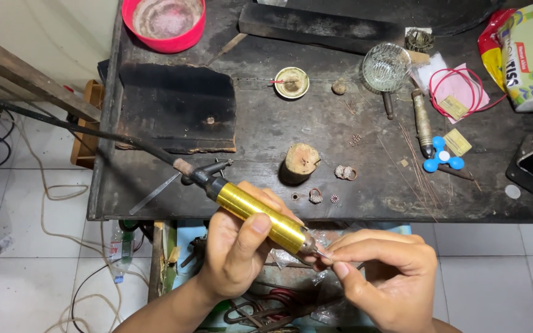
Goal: A person is seen working on jewelry at a workbench, using a rotary tool for polishing and pliers for adjustments, followed by a close inspection of the finished pieces.
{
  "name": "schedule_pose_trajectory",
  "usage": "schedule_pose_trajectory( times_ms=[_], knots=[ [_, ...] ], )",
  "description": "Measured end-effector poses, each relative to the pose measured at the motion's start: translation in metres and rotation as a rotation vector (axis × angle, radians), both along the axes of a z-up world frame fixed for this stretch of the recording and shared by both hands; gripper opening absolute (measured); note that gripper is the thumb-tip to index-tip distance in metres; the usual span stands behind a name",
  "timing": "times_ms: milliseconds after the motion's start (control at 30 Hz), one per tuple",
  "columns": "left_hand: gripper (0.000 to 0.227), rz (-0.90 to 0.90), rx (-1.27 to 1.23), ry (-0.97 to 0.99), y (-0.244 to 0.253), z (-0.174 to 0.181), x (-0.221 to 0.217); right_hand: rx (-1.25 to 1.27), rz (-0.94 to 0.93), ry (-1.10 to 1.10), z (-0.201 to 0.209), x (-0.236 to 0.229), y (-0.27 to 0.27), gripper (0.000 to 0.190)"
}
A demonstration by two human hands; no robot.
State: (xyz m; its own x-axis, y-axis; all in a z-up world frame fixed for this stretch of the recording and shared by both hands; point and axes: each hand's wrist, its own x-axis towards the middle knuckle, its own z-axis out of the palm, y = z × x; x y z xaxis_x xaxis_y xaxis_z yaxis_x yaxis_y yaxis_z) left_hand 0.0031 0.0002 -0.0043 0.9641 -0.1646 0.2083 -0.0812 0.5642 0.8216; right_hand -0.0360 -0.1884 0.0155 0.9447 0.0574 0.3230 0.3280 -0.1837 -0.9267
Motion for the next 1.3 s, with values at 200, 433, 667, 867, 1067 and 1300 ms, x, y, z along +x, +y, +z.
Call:
schedule_pose_trajectory(
  times_ms=[200,433,667,867,1067,1300],
  knots=[
    [0.026,-0.017,-0.044,0.034,-0.001,-0.001,0.000,0.018,-0.001,-0.003,-0.001,-0.001,0.001,0.007],
    [0.028,-0.179,-0.331,0.228,-0.004,-0.012,-0.005,0.043,0.000,-0.014,0.000,-0.002,0.004,0.006],
    [0.032,-0.242,-0.374,0.402,-0.006,-0.016,-0.008,0.044,0.005,-0.012,0.004,-0.003,0.005,0.006],
    [0.033,-0.254,-0.388,0.463,-0.006,-0.017,-0.008,0.060,0.025,0.000,0.008,-0.002,0.007,0.007],
    [0.035,-0.261,-0.379,0.509,-0.006,-0.018,-0.009,0.060,0.032,0.018,0.013,-0.001,0.009,0.010],
    [0.036,-0.286,-0.363,0.496,-0.004,-0.017,-0.008,0.055,0.030,0.001,0.013,0.001,0.011,0.011]
  ],
)
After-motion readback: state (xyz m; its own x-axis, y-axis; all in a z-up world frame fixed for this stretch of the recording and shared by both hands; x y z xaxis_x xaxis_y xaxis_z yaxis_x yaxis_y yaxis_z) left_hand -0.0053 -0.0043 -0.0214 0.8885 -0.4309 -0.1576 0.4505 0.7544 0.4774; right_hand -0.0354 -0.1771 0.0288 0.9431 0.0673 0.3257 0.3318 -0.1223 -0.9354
